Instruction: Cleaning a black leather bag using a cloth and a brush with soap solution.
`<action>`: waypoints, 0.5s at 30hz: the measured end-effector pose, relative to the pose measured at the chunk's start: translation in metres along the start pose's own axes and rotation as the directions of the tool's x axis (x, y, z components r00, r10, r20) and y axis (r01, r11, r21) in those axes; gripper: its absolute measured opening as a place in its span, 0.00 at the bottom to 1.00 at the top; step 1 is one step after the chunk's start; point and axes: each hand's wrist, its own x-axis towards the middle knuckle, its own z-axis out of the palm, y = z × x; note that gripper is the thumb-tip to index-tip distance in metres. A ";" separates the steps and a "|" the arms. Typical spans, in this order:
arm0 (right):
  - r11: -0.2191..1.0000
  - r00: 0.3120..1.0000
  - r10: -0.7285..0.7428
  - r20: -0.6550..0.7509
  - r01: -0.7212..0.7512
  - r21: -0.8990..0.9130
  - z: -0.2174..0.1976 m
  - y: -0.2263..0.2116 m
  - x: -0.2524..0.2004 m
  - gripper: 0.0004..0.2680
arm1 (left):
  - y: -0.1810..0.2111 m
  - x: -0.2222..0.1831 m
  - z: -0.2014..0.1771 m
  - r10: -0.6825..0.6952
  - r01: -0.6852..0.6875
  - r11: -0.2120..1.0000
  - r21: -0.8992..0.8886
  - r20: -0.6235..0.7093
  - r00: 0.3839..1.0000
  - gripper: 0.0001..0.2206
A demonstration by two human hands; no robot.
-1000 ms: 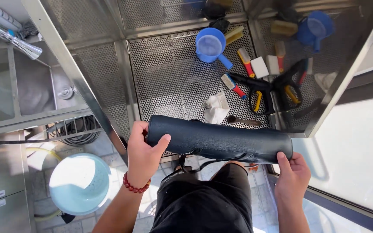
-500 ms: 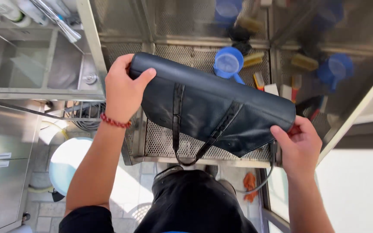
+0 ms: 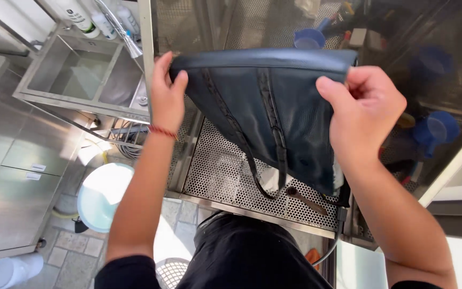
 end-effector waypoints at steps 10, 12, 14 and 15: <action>0.985 0.984 -0.149 0.095 0.156 -0.068 0.075 -0.017 0.033 0.04 | 0.030 -0.238 0.127 0.189 -0.303 0.933 0.194 0.453 0.871 0.28; 0.966 0.978 -0.186 0.096 0.200 -0.166 0.074 -0.017 0.042 0.04 | 0.029 -0.238 0.140 0.153 -0.312 0.919 0.243 0.507 0.848 0.32; 0.933 0.965 -0.239 0.109 0.260 -0.248 0.076 -0.015 0.054 0.04 | 0.026 -0.237 0.149 0.126 -0.334 0.894 0.299 0.547 0.827 0.35; 0.946 0.971 -0.226 0.072 0.237 -0.220 0.076 -0.013 0.062 0.04 | 0.025 -0.236 0.151 0.005 -0.278 0.886 0.372 0.591 0.807 0.32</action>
